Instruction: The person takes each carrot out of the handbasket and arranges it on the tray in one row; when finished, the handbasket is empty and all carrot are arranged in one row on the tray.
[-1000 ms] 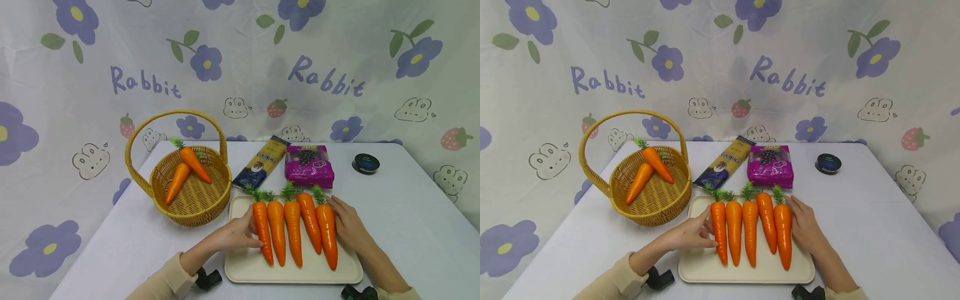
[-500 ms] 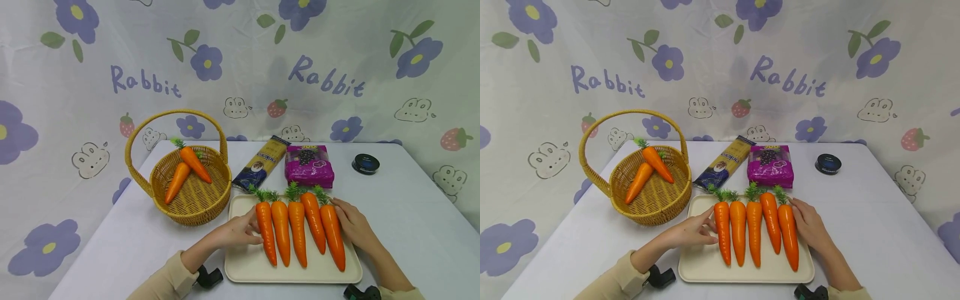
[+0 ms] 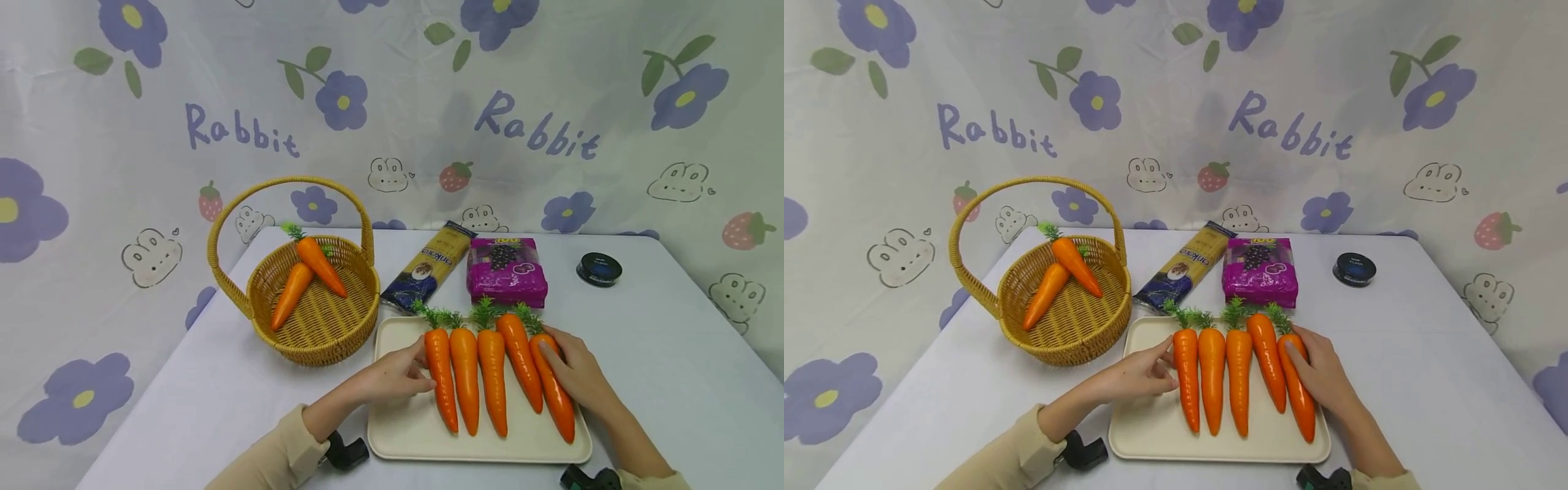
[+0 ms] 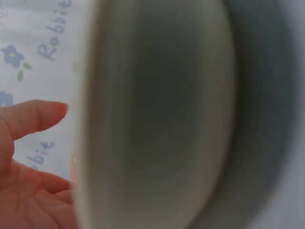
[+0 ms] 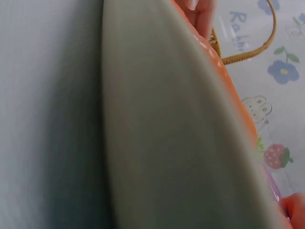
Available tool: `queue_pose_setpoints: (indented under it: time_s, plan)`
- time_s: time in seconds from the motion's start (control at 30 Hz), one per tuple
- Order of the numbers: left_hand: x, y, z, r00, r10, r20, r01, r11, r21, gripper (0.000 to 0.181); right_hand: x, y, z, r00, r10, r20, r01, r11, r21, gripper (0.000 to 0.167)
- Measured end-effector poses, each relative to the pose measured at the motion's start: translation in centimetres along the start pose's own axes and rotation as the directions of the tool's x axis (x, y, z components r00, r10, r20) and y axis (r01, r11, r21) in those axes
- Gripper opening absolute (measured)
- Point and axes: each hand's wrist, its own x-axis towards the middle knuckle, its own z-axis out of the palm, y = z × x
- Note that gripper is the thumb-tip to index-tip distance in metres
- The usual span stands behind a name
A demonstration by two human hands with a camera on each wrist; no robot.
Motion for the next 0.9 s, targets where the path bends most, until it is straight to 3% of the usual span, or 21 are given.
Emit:
queue_pose_setpoints:
  time_s: [0.37, 0.6, 0.9]
  plan:
    - [-0.1, 0.1, -0.4, 1.0, 0.007, -0.018, -0.007, 1.0, -0.028, 0.065, 0.2, -0.1, -0.1, 1.0, -0.014, -0.002, 0.013, 1.0, -0.014, 0.053]
    - [-0.6, 0.3, -0.6, 1.0, -0.019, -0.025, 0.02, 0.999, 0.039, 0.066, 0.2, 0.2, 0.2, 1.0, -0.011, -0.006, 0.011, 1.0, -0.014, 0.053]
    - [-1.1, 0.6, -1.2, 1.0, 0.013, 0.003, -0.013, 0.99, 0.137, 0.054, 0.2, 0.4, 0.2, 1.0, -0.003, -0.007, 0.003, 1.0, -0.02, 0.054]
